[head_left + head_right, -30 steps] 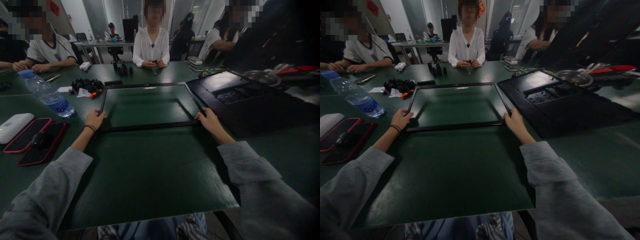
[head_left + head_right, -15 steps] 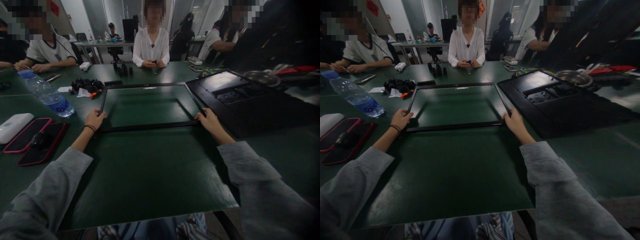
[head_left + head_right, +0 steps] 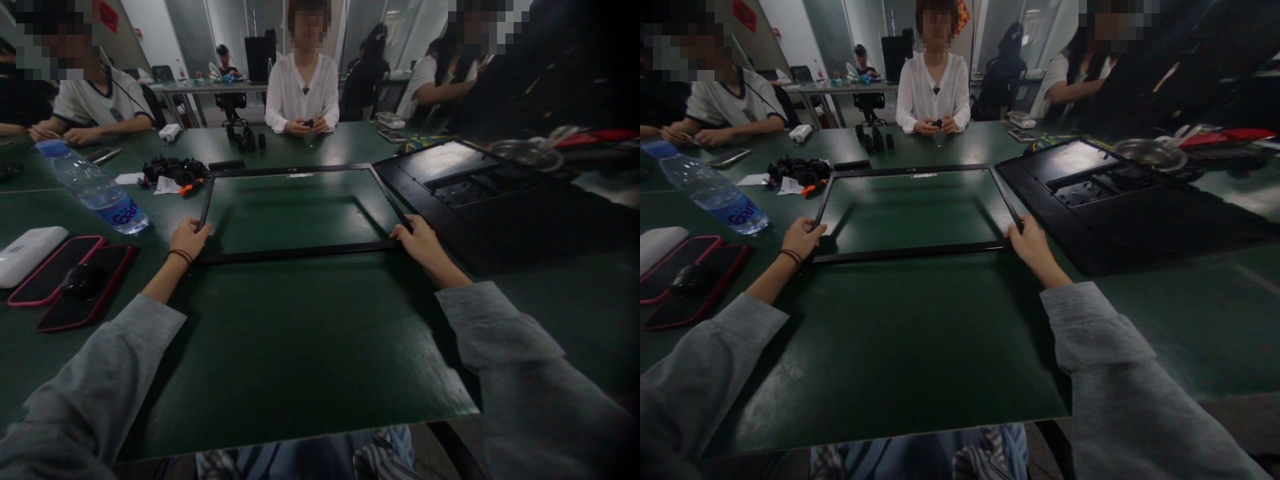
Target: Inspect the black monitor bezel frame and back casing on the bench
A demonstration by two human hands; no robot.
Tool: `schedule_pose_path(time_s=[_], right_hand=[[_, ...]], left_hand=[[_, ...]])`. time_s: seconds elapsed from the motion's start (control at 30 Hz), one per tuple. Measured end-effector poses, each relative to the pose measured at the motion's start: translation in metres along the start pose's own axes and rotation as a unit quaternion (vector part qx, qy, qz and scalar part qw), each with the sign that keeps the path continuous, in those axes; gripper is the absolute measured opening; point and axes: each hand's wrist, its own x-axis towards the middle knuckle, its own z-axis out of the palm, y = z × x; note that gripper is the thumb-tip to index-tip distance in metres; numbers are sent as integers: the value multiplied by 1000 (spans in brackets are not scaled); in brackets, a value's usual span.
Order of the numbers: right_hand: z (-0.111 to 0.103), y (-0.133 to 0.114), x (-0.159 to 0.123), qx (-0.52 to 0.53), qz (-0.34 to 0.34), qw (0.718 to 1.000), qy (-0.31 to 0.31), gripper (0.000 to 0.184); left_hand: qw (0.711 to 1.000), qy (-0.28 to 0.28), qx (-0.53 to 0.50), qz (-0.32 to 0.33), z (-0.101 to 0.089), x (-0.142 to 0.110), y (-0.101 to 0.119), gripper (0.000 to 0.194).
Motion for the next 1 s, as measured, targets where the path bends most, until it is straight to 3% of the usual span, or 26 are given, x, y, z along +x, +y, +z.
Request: schedule_pose_path(time_s=[1.0], right_hand=[[3, 10, 5, 2, -3, 1000, -2, 25]], left_hand=[[1000, 1, -2, -1, 3, 4, -4, 29]])
